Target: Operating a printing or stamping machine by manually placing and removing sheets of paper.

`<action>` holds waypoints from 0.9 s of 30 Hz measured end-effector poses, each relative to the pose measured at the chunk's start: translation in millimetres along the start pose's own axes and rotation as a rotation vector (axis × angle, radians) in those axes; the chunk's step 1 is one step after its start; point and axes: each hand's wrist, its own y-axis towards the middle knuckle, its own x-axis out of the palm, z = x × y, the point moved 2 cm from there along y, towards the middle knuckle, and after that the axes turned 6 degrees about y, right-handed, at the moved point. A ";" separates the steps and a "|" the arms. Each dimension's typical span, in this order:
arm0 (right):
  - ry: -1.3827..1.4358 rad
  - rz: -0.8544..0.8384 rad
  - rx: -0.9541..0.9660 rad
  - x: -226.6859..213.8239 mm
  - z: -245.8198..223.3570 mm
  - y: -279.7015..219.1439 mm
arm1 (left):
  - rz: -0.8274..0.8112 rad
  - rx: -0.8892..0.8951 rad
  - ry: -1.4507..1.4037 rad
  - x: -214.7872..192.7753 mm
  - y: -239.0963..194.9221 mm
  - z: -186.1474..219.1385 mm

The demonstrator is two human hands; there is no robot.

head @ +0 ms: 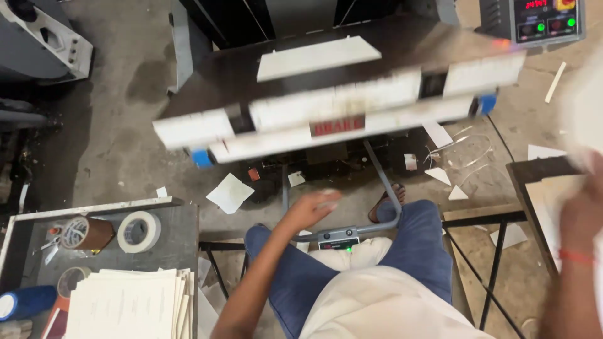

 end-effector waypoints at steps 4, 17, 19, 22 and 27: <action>0.170 0.067 -0.187 107.6 -163.3 54.2 | 0.086 0.294 0.123 -32.8 66.4 87.9; 0.259 -0.512 -0.339 311.3 -313.4 75.4 | 0.349 -0.113 0.785 -5.8 -137.0 46.4; 0.289 -0.514 -0.370 315.7 -312.5 103.8 | 0.520 -0.114 0.787 -50.1 -179.7 77.0; 0.343 -0.502 -0.393 339.8 -306.8 152.9 | 0.806 -0.263 0.956 -88.0 -265.8 111.6; 0.470 -0.714 -0.163 371.1 -301.6 293.1 | 1.019 -1.056 1.372 -63.2 -420.6 110.8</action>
